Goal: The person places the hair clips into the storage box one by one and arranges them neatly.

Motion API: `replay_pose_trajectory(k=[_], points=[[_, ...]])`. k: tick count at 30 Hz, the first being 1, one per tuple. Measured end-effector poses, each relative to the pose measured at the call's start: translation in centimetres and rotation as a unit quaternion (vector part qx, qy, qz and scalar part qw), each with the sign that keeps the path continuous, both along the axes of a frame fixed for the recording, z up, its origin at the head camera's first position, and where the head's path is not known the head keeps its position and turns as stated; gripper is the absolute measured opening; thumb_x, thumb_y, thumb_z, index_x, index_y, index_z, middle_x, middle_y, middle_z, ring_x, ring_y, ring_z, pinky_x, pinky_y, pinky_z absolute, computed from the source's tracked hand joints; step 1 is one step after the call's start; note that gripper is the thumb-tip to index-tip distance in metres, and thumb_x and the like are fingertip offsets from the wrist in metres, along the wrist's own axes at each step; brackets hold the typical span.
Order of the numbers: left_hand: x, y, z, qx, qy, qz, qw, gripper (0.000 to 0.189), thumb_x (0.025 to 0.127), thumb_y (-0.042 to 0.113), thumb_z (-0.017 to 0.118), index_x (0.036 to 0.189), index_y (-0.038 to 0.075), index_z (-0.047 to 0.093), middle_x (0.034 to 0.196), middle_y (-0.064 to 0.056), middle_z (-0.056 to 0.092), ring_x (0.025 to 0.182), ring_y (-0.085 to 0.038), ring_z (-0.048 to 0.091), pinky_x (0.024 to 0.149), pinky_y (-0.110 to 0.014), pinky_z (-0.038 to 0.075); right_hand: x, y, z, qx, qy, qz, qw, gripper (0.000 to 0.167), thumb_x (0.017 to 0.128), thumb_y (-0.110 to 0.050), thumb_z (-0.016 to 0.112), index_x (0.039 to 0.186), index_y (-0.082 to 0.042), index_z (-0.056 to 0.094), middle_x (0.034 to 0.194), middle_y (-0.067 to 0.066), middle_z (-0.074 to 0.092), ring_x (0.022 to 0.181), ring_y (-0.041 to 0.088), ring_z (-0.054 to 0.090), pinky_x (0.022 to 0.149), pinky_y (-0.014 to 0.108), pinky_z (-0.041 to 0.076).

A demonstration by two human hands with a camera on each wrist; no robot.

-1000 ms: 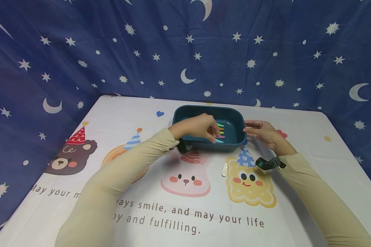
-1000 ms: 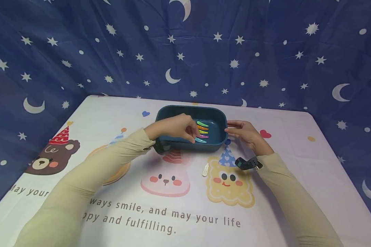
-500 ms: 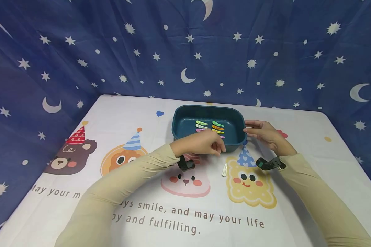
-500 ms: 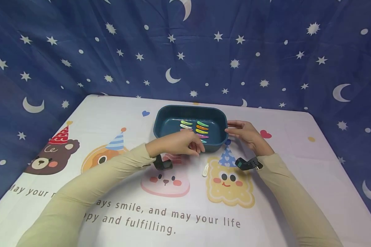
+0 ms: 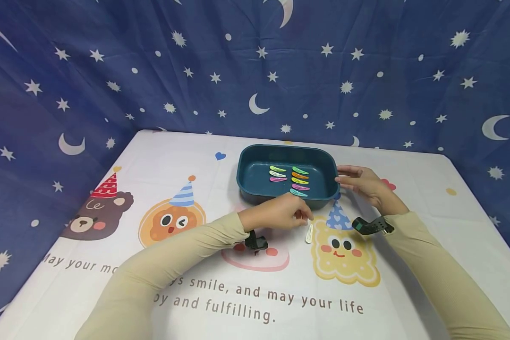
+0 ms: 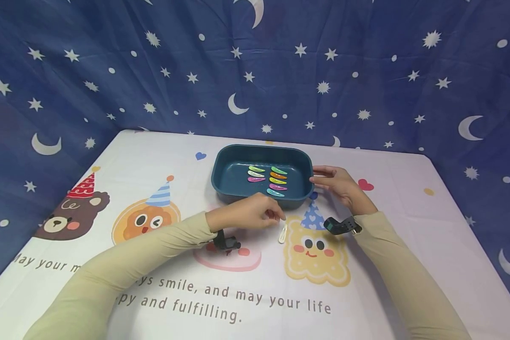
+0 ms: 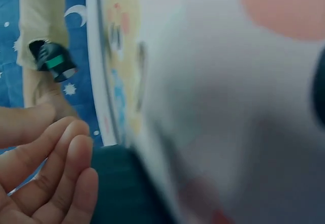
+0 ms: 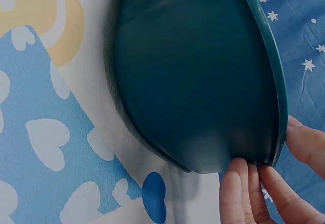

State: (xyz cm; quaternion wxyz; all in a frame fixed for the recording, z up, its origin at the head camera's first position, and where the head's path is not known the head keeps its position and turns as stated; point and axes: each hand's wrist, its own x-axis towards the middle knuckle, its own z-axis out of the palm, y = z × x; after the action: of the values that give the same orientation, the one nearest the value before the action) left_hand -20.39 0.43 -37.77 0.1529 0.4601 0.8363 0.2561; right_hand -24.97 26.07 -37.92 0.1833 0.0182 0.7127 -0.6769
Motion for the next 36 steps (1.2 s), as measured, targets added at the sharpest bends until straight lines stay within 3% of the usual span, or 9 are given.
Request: replay_pose_trajectory(k=[9, 18, 30, 36], points=[[0.5, 0.3, -1.5, -0.033, 0.016, 0.004, 0.9993, 0.024, 0.086, 0.007, 0.057, 0.105, 0.006, 0.071, 0.076, 0.001, 0.062, 0.067, -0.003, 0.050, 0.062, -0.010, 0.039, 0.0, 0.0, 0.0, 0.005, -0.003, 0.003, 1.0000, 0.067, 0.085, -0.004, 0.067, 0.139, 0.010, 0.030, 0.099, -0.012, 0.063, 0.091, 0.000, 0.063, 0.081, 0.015, 0.051], [0.8, 0.9, -1.7, -0.062, 0.043, 0.020, 0.9970, 0.021, 0.083, 0.012, 0.062, 0.101, 0.007, 0.071, 0.079, 0.004, 0.064, 0.070, -0.003, 0.054, 0.065, -0.011, 0.042, -0.1, 0.1, -0.1, 0.002, -0.008, -0.005, 1.0000, 0.059, 0.085, -0.004, 0.067, 0.134, 0.005, 0.037, 0.097, -0.012, 0.064, 0.089, 0.000, 0.063, 0.080, 0.015, 0.051], [0.7, 1.8, -1.8, -0.084, 0.066, -0.039, 0.9935, 0.022, 0.077, 0.018, 0.075, 0.098, 0.009, 0.071, 0.080, 0.002, 0.065, 0.073, -0.004, 0.051, 0.069, -0.013, 0.041, -0.1, 0.1, 0.0, 0.026, -0.007, -0.007, 0.9996, 0.060, 0.085, -0.008, 0.068, 0.135, 0.005, 0.037, 0.095, -0.015, 0.063, 0.087, -0.003, 0.062, 0.079, 0.014, 0.051], [0.6, 1.6, -2.0, -0.093, 0.076, -0.043, 0.9919, 0.029, 0.075, 0.013, 0.077, 0.103, 0.013, 0.071, 0.089, 0.003, 0.067, 0.081, -0.005, 0.056, 0.078, -0.015, 0.046, 0.0, 0.1, 0.0, 0.023, -0.006, -0.005, 0.9997, 0.063, 0.085, -0.007, 0.068, 0.136, 0.007, 0.035, 0.094, -0.015, 0.064, 0.087, -0.003, 0.063, 0.079, 0.014, 0.051]])
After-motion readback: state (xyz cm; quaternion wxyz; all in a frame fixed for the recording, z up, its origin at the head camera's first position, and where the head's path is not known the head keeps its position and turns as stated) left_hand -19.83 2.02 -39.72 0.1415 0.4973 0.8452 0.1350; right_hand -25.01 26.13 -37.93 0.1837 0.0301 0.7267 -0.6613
